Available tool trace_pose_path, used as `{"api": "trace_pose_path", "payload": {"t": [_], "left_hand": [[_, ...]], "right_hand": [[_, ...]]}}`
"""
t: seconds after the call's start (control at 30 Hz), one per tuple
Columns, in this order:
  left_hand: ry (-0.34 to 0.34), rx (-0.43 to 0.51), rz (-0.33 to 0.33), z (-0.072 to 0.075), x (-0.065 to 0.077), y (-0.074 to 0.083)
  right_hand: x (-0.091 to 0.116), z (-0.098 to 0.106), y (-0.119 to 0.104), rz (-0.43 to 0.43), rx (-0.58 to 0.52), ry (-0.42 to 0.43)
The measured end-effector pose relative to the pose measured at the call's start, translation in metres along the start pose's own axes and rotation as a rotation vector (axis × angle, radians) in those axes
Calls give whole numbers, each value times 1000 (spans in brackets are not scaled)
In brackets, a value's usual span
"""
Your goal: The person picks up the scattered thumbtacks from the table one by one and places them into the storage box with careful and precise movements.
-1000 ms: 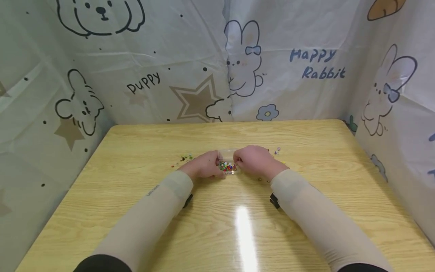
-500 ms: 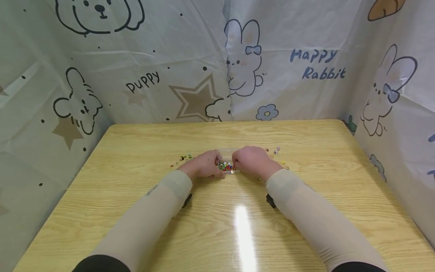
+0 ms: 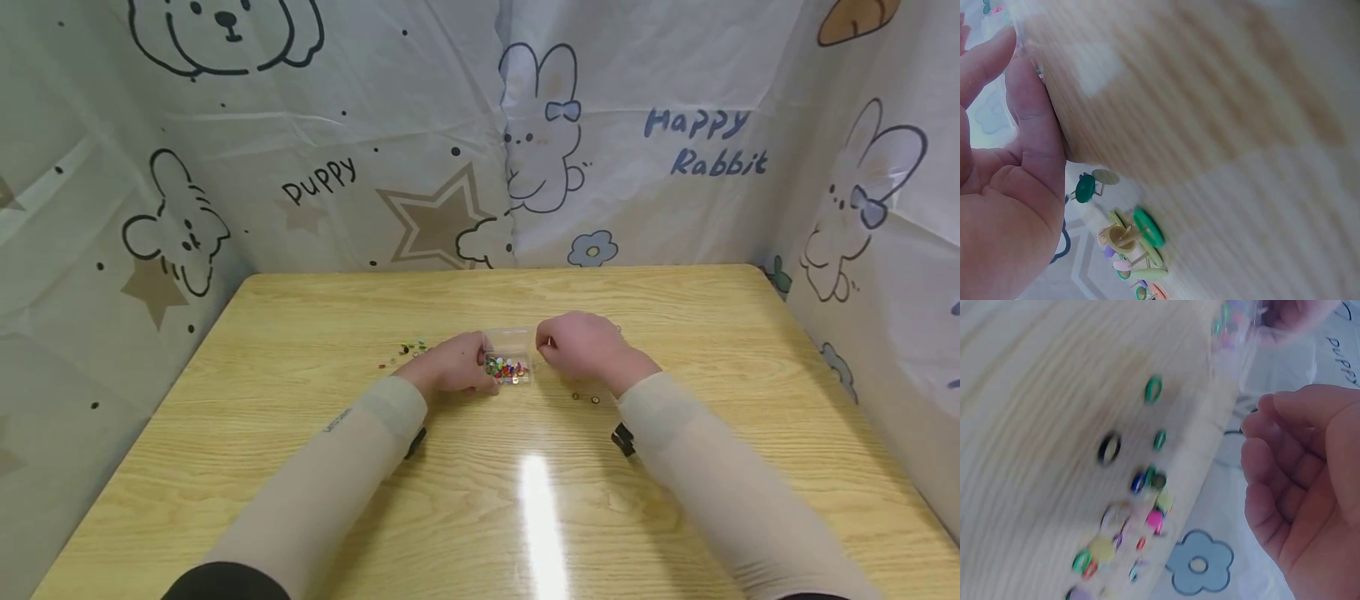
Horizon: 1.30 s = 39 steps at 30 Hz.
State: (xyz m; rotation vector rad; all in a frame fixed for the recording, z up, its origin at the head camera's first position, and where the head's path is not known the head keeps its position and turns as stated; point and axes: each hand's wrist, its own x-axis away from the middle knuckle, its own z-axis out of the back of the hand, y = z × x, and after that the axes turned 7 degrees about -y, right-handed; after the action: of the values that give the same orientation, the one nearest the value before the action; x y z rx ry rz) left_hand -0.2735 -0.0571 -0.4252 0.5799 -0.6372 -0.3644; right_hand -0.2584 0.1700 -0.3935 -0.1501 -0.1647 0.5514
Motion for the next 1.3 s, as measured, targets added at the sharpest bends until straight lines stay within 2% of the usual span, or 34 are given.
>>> {"api": "trace_pose_path", "payload": {"t": [0.13,0.27,0.43,0.7,1.07,1.3], "left_hand": [[-10,8,-4,-1,-1,2],[-13,17,-16,-2,0,4],[-16,11,-16,-2,1,6],[-32,-6,2,-3,0,8],[-24,-29,-2,2,0,1],[-40,-51,-12,3,-6,1]], "right_hand": [[12,1,14,-35,-12,-24],[21,-5,25,-75,-19,-82],[31,-13,34,-83,-19,-124],[36,-22,35,-80,-18,-99],[27,-25,27,-58,34,-30],[24,-20,15,-61,-48,-5]]}}
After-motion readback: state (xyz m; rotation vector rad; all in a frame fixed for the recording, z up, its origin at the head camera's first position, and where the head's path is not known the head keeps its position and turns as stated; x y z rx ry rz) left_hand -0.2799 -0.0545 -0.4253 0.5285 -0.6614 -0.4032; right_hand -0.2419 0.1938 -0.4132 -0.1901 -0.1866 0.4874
